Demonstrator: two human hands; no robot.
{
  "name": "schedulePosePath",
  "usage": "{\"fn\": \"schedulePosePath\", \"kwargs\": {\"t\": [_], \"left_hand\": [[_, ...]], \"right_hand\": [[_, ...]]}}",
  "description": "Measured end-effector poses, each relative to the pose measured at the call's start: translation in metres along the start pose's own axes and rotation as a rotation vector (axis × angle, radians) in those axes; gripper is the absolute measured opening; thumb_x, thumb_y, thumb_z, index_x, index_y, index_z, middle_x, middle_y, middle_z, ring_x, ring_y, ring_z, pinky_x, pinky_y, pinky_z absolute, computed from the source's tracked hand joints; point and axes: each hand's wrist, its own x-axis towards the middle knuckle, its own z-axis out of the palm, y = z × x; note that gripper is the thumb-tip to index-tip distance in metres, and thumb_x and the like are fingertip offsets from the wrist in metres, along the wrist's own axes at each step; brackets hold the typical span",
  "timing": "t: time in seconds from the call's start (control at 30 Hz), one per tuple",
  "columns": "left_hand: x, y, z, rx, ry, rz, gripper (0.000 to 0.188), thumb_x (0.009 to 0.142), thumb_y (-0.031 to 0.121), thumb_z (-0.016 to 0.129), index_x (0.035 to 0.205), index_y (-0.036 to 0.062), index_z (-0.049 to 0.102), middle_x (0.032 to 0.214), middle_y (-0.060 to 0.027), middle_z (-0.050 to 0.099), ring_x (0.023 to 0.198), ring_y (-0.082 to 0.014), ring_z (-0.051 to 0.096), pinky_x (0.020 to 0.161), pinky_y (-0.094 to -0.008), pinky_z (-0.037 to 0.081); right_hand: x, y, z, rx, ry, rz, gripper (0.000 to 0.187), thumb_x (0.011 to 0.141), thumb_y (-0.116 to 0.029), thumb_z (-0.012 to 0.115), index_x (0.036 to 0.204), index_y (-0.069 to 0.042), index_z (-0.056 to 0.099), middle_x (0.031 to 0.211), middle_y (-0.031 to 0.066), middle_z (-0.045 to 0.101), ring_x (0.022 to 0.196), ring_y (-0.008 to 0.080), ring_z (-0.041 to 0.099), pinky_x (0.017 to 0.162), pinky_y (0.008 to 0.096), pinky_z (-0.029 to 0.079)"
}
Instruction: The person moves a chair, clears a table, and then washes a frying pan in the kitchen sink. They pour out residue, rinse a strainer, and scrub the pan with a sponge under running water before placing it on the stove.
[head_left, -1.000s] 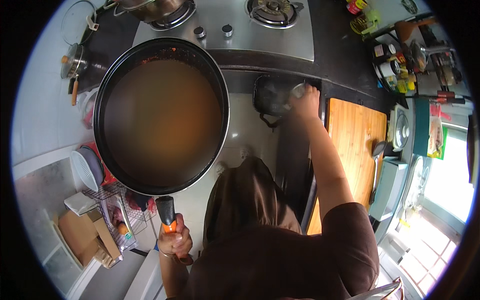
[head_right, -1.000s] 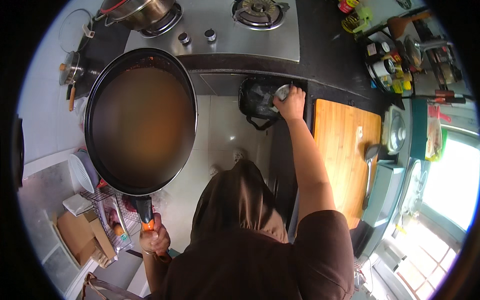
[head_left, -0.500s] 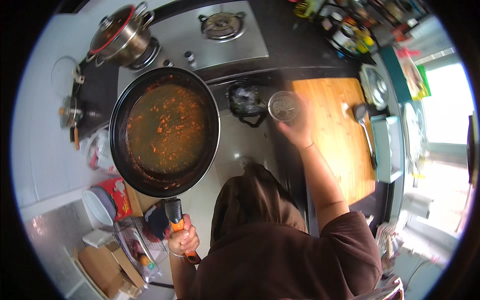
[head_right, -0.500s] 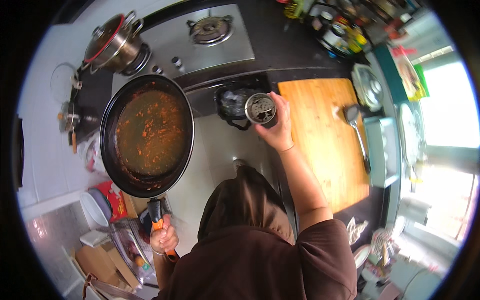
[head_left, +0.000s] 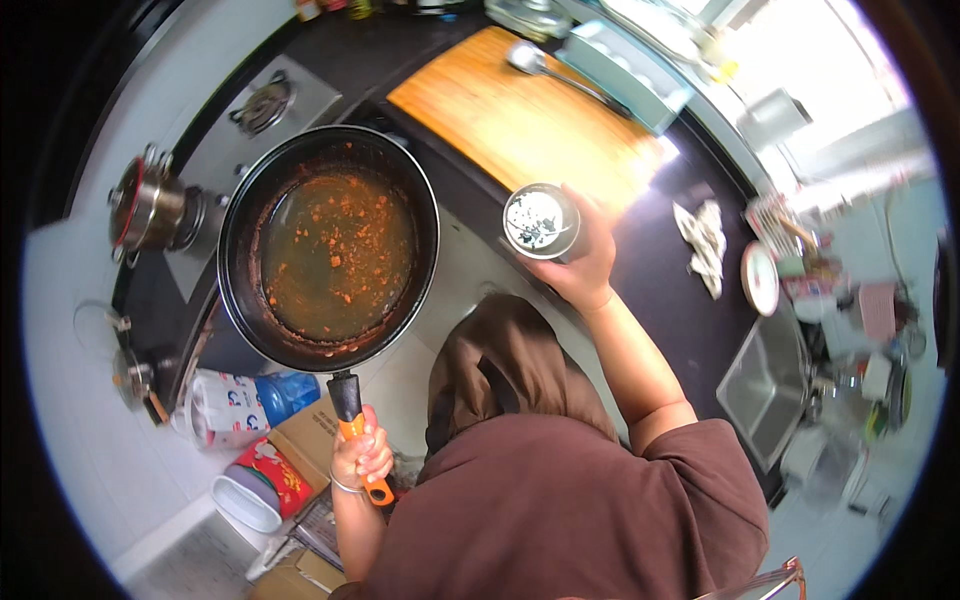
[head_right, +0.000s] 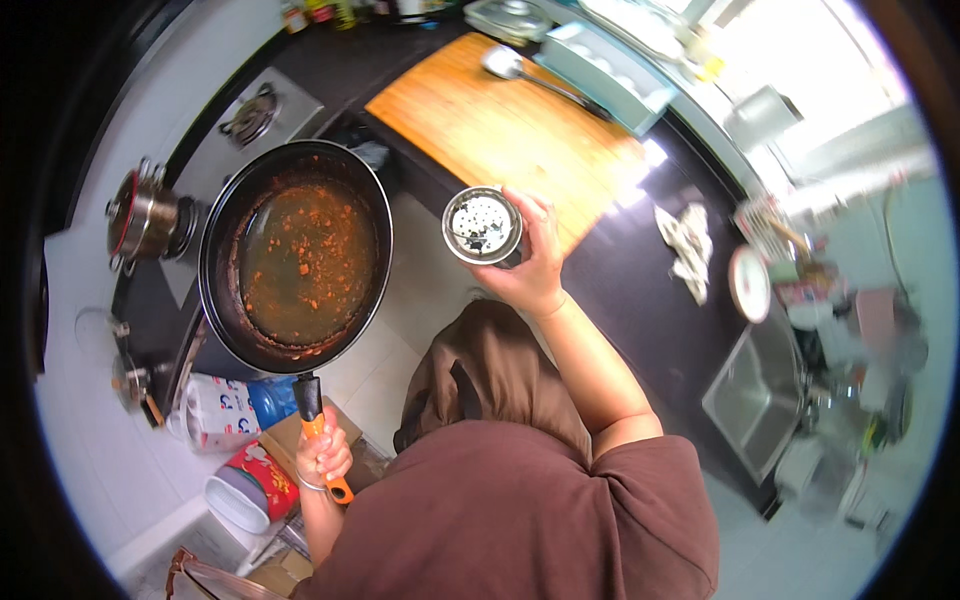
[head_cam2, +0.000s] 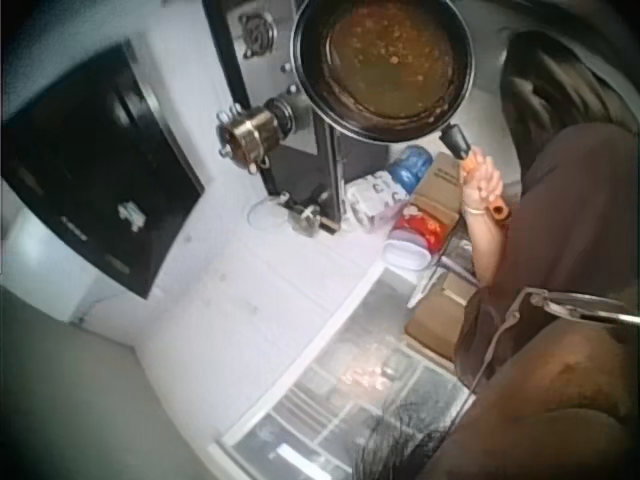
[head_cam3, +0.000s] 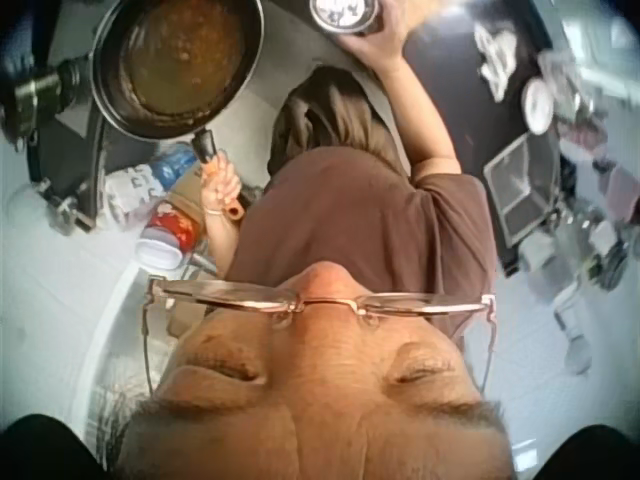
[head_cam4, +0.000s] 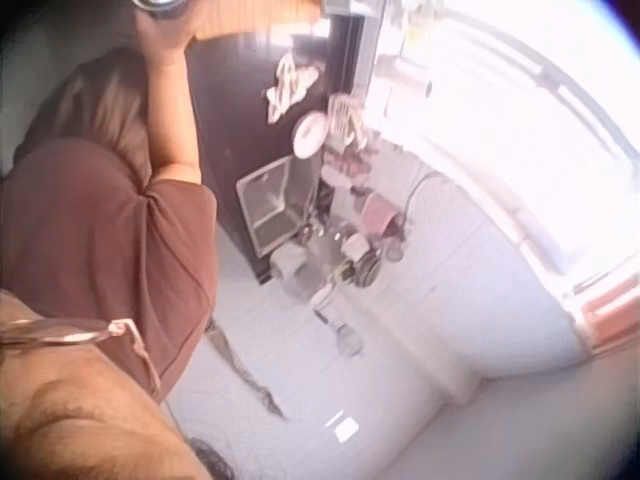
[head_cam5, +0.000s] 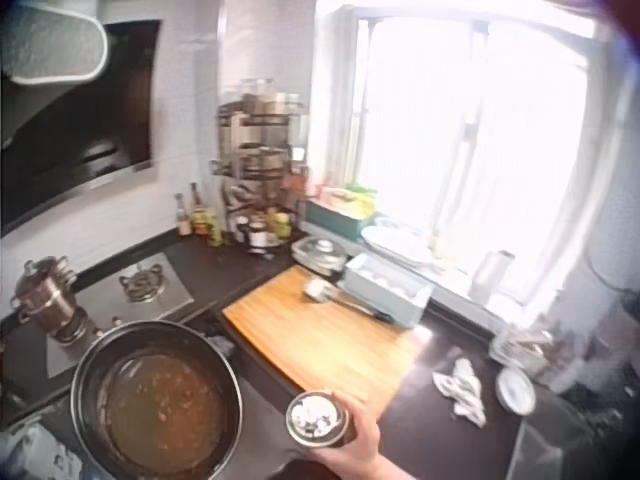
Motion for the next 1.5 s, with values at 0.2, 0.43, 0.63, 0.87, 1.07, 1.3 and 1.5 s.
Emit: {"fn": "schedulePosePath", "kwargs": {"t": [0.2, 0.43, 0.63, 0.87, 1.07, 1.3, 1.5], "left_hand": [[0.009, -0.019, 0.036, 0.025, -0.119, -0.236, 0.015, 0.083, 0.003, 0.052, 0.085, 0.0051, 0.037, 0.049, 0.0005, 0.034, 0.033, -0.0058, 0.033, 0.031, -0.0217, 0.033], [-0.014, 0.009, 0.033, 0.07, -0.259, -0.461, 0.016, 0.081, 0.002, 0.052, 0.083, 0.0039, 0.036, 0.049, 0.0001, 0.035, 0.033, -0.0057, 0.033, 0.031, -0.0216, 0.034], [-0.014, 0.02, 0.045, -0.072, -0.382, -0.602, 0.017, 0.08, 0.0, 0.049, 0.083, 0.0057, 0.034, 0.049, -0.0008, 0.035, 0.034, -0.0071, 0.036, 0.031, -0.0238, 0.036], [-0.006, 0.042, 0.061, -0.115, -0.451, -0.751, 0.016, 0.08, 0.0, 0.049, 0.084, 0.0061, 0.034, 0.05, -0.0017, 0.037, 0.035, -0.008, 0.038, 0.031, -0.0245, 0.037], [-0.006, 0.072, 0.085, 0.02, -0.428, -0.814, 0.019, 0.079, 0.002, 0.054, 0.081, 0.0039, 0.035, 0.049, -0.0004, 0.035, 0.032, -0.0055, 0.032, 0.028, -0.0217, 0.032], [0.017, 0.085, 0.092, 0.028, -0.444, -0.899, 0.017, 0.078, 0.001, 0.053, 0.082, 0.003, 0.037, 0.05, -0.0009, 0.036, 0.032, -0.0049, 0.031, 0.028, -0.0212, 0.029], [0.039, 0.082, 0.094, 0.15, -0.414, -0.925, 0.015, 0.078, 0.001, 0.054, 0.082, 0.0037, 0.039, 0.051, -0.0011, 0.036, 0.034, -0.0059, 0.033, 0.029, -0.0213, 0.029]], "right_hand": [[-0.055, -0.059, -0.089, -0.431, 0.115, -0.097, 0.075, 0.048, -0.006, 0.082, 0.115, 0.002, 0.049, 0.111, 0.0149, 0.053, 0.102, 0.0276, 0.05, 0.087, 0.0361, 0.043], [-0.117, -0.146, -0.084, -0.692, 0.256, -0.094, 0.074, 0.048, -0.011, 0.082, 0.114, 0.001, 0.05, 0.109, 0.0149, 0.053, 0.101, 0.0285, 0.05, 0.086, 0.0369, 0.043], [-0.131, -0.206, -0.094, -0.906, 0.308, -0.041, 0.072, 0.049, -0.015, 0.082, 0.113, -0.002, 0.052, 0.108, 0.0126, 0.052, 0.097, 0.0278, 0.049, 0.087, 0.0373, 0.039], [-0.147, -0.253, -0.102, -1.072, 0.361, 0.122, 0.075, 0.047, -0.01, 0.079, 0.116, -0.004, 0.05, 0.109, 0.0107, 0.05, 0.101, 0.0286, 0.046, 0.088, 0.0374, 0.039], [-0.16, -0.259, -0.088, -1.134, 0.43, 0.196, 0.078, 0.049, -0.007, 0.075, 0.122, -0.004, 0.045, 0.112, 0.0118, 0.048, 0.102, 0.0298, 0.045, 0.09, 0.038, 0.039], [-0.178, -0.245, -0.083, -1.163, 0.562, 0.313, 0.073, 0.058, -0.013, 0.075, 0.123, -0.003, 0.044, 0.112, 0.0146, 0.047, 0.104, 0.0302, 0.046, 0.091, 0.0377, 0.039], [-0.201, -0.233, -0.104, -1.11, 0.683, 0.44, 0.071, 0.059, -0.014, 0.075, 0.122, -0.002, 0.044, 0.111, 0.0141, 0.047, 0.1, 0.0274, 0.05, 0.083, 0.0339, 0.045]]}}
